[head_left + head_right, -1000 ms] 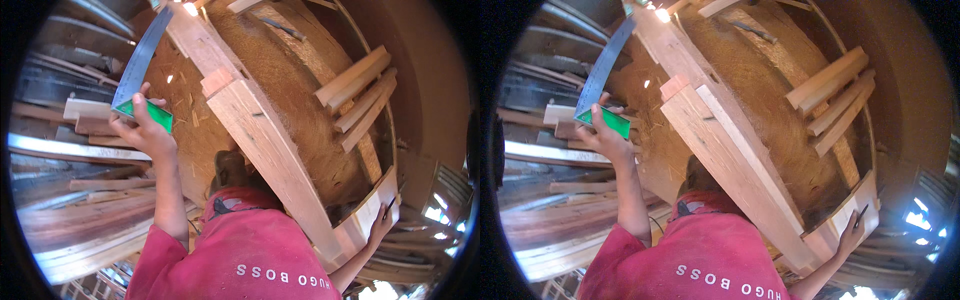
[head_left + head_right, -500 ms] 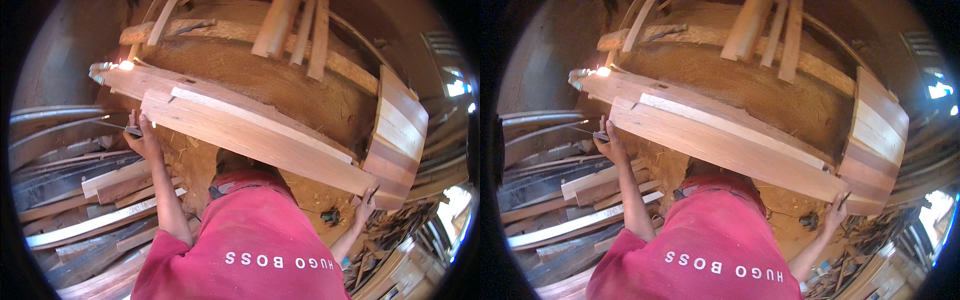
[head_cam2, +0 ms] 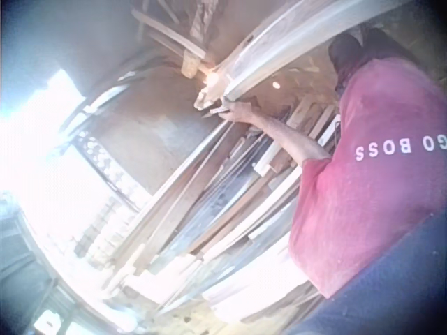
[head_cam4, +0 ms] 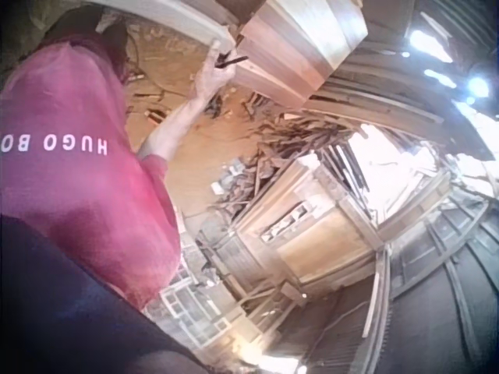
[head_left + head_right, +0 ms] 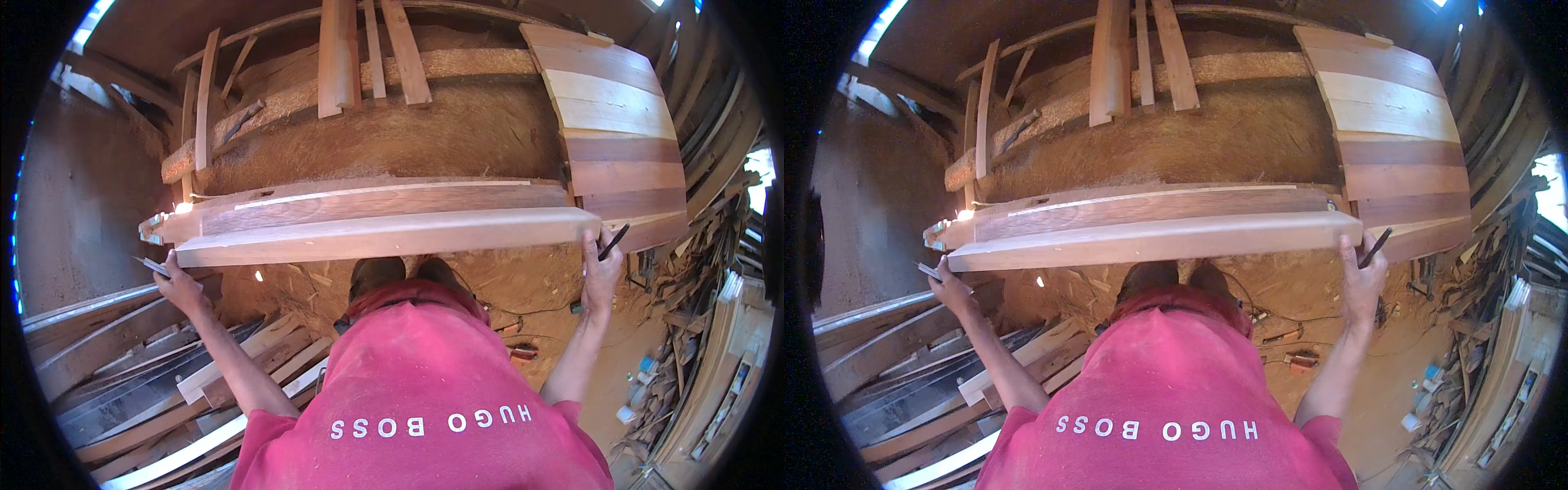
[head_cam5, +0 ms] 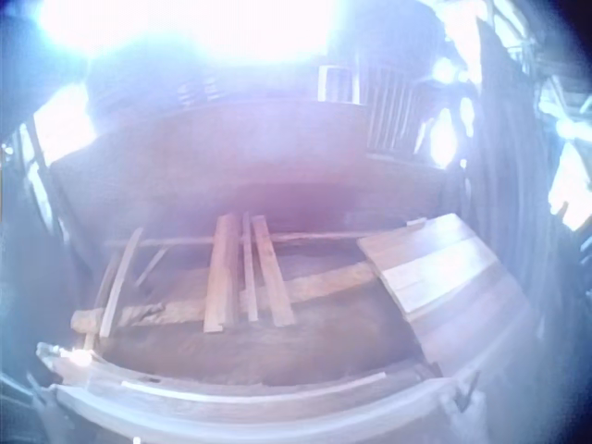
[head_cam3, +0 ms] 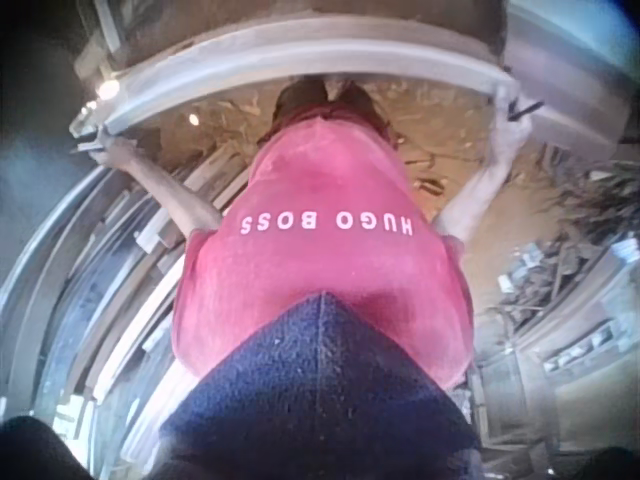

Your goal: The person uses a speed square and a pen to mark lines on a wooden beam, moving the square along the wood and drawing several lines at different positions.

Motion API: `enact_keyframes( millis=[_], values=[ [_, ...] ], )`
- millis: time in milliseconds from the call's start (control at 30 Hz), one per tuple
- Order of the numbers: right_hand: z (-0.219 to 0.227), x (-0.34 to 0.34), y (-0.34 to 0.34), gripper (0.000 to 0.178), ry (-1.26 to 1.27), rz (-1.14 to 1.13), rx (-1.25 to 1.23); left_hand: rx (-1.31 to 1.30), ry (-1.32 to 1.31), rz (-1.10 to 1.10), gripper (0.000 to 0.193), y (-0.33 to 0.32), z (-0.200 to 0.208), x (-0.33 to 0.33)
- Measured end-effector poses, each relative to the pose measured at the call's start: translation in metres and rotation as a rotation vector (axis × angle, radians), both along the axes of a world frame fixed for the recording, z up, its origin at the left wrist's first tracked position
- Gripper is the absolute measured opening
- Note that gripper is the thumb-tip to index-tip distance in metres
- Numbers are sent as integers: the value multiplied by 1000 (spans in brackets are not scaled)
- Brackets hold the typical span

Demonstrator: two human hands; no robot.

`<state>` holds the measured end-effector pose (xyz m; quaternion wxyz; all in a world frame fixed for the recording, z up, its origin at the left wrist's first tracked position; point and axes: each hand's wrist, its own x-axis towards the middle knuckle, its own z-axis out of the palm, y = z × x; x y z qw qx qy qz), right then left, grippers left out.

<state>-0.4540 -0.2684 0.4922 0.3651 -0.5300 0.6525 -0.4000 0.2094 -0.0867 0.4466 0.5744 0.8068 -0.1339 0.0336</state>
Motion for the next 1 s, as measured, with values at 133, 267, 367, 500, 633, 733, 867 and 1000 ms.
enact_keyframes(
  millis=[133, 267, 367, 500, 633, 733, 867, 1000],
  values=[
    [-8, 3, -19, 32, 209, 52, -147, 444, -147, -118, 54, -20, 28, 12],
    [-23, 11, -50, 60, 430, -86, 77, 701, -216, -177, 51, -45, 17, 29],
    [-6, 38, -60, 69, 592, -135, 106, 739, -140, -359, 48, -59, 14, 27],
    [-2, 48, -73, 73, 783, -128, 257, 932, -214, -376, 47, -75, 4, 10],
    [1, 38, -76, 64, 895, -85, 253, 1037, -292, -334, 53, -82, -3, 1],
    [32, 88, -61, 44, 692, -96, -125, 1044, -285, -306, 58, -81, 0, -12],
    [29, 159, -30, 38, 38, 306, -463, 931, -98, -351, 56, -73, 1, 5],
    [-24, 222, -1, 36, -410, 560, -156, 899, -183, -259, 55, -70, 6, 0]
  ],
)
